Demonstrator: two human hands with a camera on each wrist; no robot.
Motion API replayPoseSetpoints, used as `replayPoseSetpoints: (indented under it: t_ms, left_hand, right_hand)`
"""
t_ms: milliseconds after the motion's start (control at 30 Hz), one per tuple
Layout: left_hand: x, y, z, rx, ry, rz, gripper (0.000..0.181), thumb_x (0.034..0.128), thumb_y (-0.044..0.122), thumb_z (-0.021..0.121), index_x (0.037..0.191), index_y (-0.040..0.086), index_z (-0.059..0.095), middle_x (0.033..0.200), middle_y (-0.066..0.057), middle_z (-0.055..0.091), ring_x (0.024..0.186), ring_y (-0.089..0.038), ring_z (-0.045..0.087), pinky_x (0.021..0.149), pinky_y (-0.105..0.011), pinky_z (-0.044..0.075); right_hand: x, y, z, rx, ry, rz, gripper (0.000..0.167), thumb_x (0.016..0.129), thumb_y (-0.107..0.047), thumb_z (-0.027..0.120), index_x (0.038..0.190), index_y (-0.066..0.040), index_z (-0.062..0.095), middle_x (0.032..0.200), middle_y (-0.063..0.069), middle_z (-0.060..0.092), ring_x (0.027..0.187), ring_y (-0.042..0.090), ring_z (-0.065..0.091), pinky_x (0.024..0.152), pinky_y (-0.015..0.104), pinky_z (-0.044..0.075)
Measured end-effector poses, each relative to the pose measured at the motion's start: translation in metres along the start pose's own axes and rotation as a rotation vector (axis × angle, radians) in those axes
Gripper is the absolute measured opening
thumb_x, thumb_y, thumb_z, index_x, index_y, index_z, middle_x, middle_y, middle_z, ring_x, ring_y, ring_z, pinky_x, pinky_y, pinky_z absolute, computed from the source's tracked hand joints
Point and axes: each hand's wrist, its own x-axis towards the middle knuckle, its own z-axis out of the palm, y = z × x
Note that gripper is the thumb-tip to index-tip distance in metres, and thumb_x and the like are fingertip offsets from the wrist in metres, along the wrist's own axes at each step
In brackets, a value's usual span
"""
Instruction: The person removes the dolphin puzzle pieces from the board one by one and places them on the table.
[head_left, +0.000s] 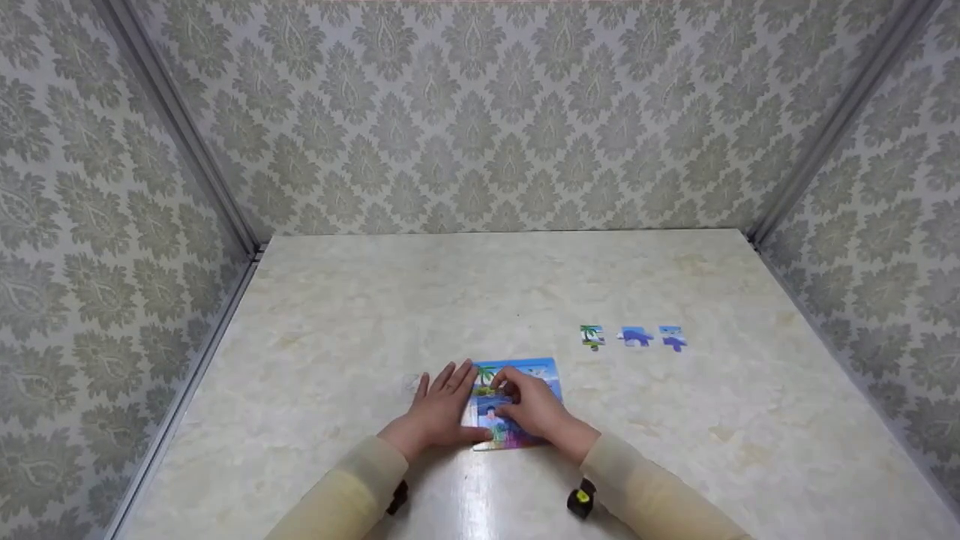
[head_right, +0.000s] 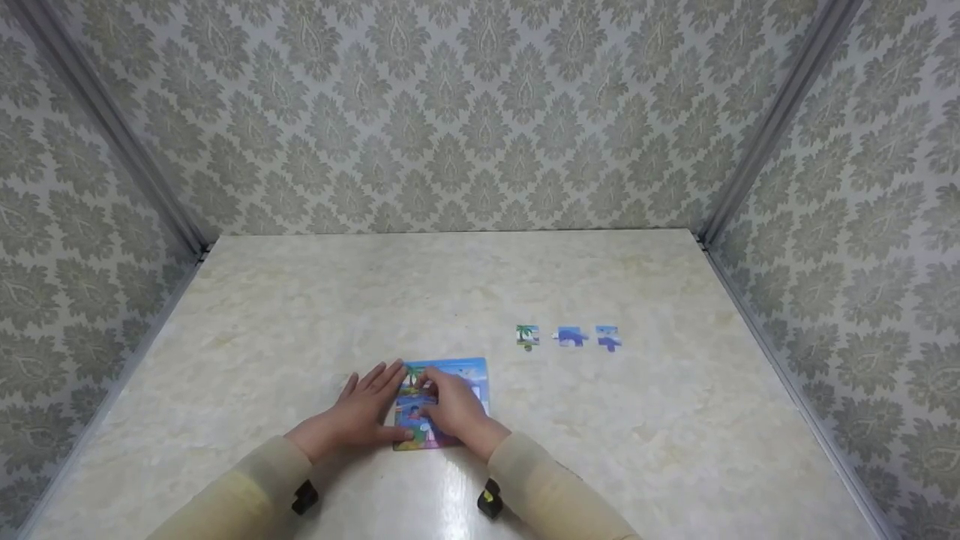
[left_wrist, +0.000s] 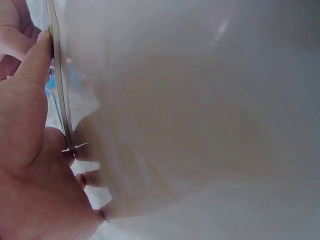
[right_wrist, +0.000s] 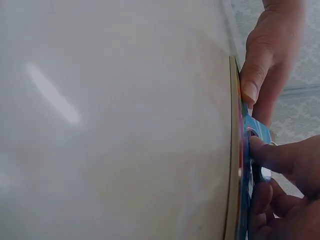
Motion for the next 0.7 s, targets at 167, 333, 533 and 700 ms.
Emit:
replayPoseSetpoints:
  t_ms: [167, 333, 533, 700]
  left_hand:
    - [0.002, -0.001, 0.000, 0.000, 0.001, -0.008, 0.110, 0.0877, 0.069, 0.068, 0.166, 0.009, 0.018, 0.175, -0.008, 0.013, 0.162, -0.037, 0.010, 0.125, -0.069, 0.006]
    - [0.002, -0.002, 0.001, -0.007, -0.007, -0.010, 0.110, 0.0877, 0.070, 0.067, 0.166, 0.010, 0.018, 0.175, -0.008, 0.011, 0.162, -0.037, 0.009, 0.125, -0.069, 0.005]
    - [0.002, -0.002, 0.002, -0.010, -0.004, -0.011, 0.110, 0.0876, 0.069, 0.067, 0.166, 0.010, 0.018, 0.175, -0.008, 0.012, 0.162, -0.037, 0.010, 0.125, -0.069, 0.006]
    - [0.002, -0.002, 0.002, -0.015, 0.003, -0.013, 0.111, 0.0866, 0.068, 0.069, 0.166, 0.009, 0.018, 0.175, -0.009, 0.013, 0.161, -0.038, 0.011, 0.125, -0.068, 0.006]
  right_hand:
    - [-0.003, 0.004, -0.003, 0.049, 0.022, -0.047, 0.023, 0.091, -0.006, 0.076, 0.104, -0.017, 0.061, 0.095, 0.004, 0.071, 0.085, 0.013, 0.062, 0.080, 0.033, 0.052]
    - [-0.004, 0.009, -0.008, 0.132, 0.019, -0.026, 0.020, 0.094, -0.008, 0.074, 0.106, -0.018, 0.061, 0.098, 0.004, 0.069, 0.087, 0.014, 0.062, 0.083, 0.036, 0.052]
    - [-0.005, 0.012, -0.022, 0.258, 0.015, 0.016, 0.019, 0.097, -0.010, 0.071, 0.112, -0.018, 0.063, 0.102, 0.005, 0.069, 0.086, 0.014, 0.062, 0.082, 0.029, 0.050]
    - [-0.009, 0.014, -0.043, 0.361, 0.025, 0.042, 0.020, 0.098, -0.005, 0.068, 0.116, -0.012, 0.063, 0.112, 0.014, 0.066, 0.085, 0.020, 0.071, 0.072, 0.029, 0.056]
